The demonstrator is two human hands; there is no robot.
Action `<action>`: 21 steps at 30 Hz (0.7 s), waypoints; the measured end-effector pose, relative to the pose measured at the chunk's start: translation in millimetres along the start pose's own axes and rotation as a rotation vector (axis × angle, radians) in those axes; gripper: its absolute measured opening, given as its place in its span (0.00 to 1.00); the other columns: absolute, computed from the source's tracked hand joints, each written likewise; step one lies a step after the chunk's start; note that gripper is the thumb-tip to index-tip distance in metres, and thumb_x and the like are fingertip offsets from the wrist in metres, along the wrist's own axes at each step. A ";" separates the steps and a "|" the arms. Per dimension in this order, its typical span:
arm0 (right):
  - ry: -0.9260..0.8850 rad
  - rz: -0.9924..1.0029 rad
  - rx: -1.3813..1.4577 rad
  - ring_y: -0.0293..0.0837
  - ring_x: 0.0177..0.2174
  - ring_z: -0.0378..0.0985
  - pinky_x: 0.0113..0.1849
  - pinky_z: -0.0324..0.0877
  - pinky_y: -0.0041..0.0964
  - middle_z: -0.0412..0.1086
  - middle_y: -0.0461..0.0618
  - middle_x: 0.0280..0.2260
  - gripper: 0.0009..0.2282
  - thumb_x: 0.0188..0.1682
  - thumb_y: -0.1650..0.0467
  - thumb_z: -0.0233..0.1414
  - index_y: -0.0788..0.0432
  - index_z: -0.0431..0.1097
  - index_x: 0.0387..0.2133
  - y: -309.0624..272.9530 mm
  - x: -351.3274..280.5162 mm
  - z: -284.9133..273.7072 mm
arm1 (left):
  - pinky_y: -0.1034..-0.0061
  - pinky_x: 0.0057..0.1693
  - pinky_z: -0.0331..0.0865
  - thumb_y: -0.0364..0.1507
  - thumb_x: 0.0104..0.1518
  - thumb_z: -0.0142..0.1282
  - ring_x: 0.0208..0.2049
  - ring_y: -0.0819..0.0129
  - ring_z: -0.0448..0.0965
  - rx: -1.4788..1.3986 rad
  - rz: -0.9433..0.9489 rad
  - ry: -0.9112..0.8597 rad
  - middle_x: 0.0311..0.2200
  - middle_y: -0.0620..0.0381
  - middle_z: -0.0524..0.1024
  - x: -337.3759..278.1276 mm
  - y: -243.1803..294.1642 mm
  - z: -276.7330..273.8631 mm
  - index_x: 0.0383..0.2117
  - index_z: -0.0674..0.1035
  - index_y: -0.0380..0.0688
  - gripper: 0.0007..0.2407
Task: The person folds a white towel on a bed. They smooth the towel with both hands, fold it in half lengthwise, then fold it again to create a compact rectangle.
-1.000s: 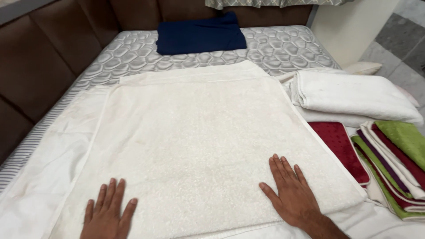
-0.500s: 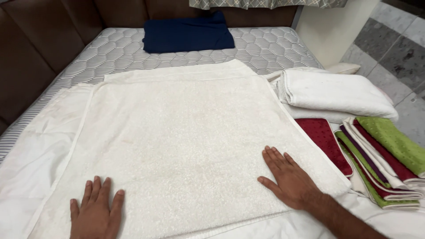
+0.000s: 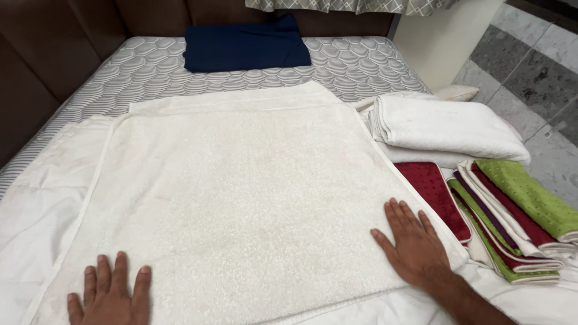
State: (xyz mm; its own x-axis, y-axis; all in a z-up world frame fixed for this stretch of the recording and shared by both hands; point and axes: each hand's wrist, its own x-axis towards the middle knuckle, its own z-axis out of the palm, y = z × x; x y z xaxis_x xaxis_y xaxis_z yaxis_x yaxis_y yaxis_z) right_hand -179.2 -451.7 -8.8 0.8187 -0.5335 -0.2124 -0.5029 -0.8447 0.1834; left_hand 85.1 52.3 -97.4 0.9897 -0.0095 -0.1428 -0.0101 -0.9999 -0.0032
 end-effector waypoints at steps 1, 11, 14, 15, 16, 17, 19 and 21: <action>-0.001 0.000 0.000 0.41 0.70 0.30 0.67 0.27 0.47 0.31 0.46 0.72 0.36 0.54 0.47 0.25 0.55 0.31 0.70 3.0 2.1 2.0 | 0.52 0.72 0.23 0.57 0.60 0.25 0.73 0.58 0.28 0.000 0.000 0.000 0.74 0.55 0.33 0.2 0.0 0.1 0.72 0.43 0.61 0.34; 0.038 -0.014 0.038 0.40 0.71 0.33 0.69 0.29 0.46 0.36 0.45 0.72 0.34 0.56 0.48 0.26 0.54 0.37 0.71 14.1 20.7 -3.5 | 0.46 0.72 0.25 0.55 0.64 0.24 0.74 0.58 0.32 0.026 0.214 0.592 0.75 0.54 0.37 54.9 -35.9 46.6 0.73 0.46 0.63 0.31; 0.032 0.018 0.072 0.41 0.71 0.33 0.68 0.29 0.49 0.34 0.45 0.73 0.34 0.56 0.48 0.25 0.54 0.36 0.71 25.8 26.8 3.5 | 0.48 0.72 0.25 0.55 0.63 0.25 0.73 0.59 0.33 0.085 0.165 0.602 0.75 0.55 0.36 46.8 -41.2 44.0 0.73 0.46 0.62 0.31; 0.033 0.053 0.088 0.41 0.71 0.32 0.68 0.29 0.50 0.33 0.45 0.73 0.34 0.56 0.48 0.24 0.53 0.35 0.71 29.6 28.1 5.2 | 0.49 0.72 0.25 0.55 0.62 0.25 0.73 0.60 0.33 0.140 0.161 0.629 0.75 0.55 0.36 39.6 -38.3 33.8 0.73 0.45 0.62 0.32; 0.032 0.048 0.091 0.41 0.71 0.32 0.68 0.29 0.50 0.33 0.45 0.73 0.34 0.56 0.48 0.24 0.53 0.35 0.71 32.0 29.0 6.9 | 0.49 0.72 0.25 0.55 0.62 0.25 0.73 0.60 0.33 0.145 0.157 0.629 0.75 0.55 0.36 37.6 -41.7 32.0 0.73 0.45 0.62 0.32; 0.038 0.080 0.120 0.42 0.71 0.31 0.67 0.30 0.50 0.33 0.45 0.73 0.34 0.55 0.48 0.24 0.53 0.35 0.71 37.4 29.8 7.4 | 0.51 0.71 0.26 0.55 0.61 0.27 0.73 0.60 0.33 0.049 0.035 0.375 0.74 0.55 0.36 37.0 -40.9 30.6 0.72 0.46 0.60 0.33; 0.045 0.111 0.147 0.43 0.70 0.30 0.66 0.30 0.49 0.32 0.45 0.72 0.35 0.54 0.47 0.25 0.52 0.35 0.70 48.1 33.6 11.3 | 0.52 0.71 0.27 0.55 0.60 0.29 0.74 0.59 0.34 -0.052 -0.099 0.127 0.74 0.55 0.37 34.4 -38.1 26.1 0.72 0.47 0.58 0.34; 0.040 0.160 0.217 0.44 0.70 0.33 0.67 0.34 0.49 0.32 0.46 0.73 0.35 0.54 0.47 0.25 0.52 0.34 0.71 56.2 40.2 19.9 | 0.52 0.71 0.29 0.56 0.60 0.31 0.73 0.59 0.35 -0.110 -0.097 0.146 0.74 0.54 0.37 29.9 -36.7 21.1 0.72 0.48 0.55 0.35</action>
State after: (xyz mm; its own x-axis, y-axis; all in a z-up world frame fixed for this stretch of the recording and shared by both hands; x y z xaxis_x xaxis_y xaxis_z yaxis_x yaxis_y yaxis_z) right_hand -180.1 -521.5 -26.1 0.7323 -0.6623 -0.1584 -0.6707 -0.7417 0.0006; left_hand 112.1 88.8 -122.4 0.9956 0.0941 -0.0020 0.0938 -0.9907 0.0989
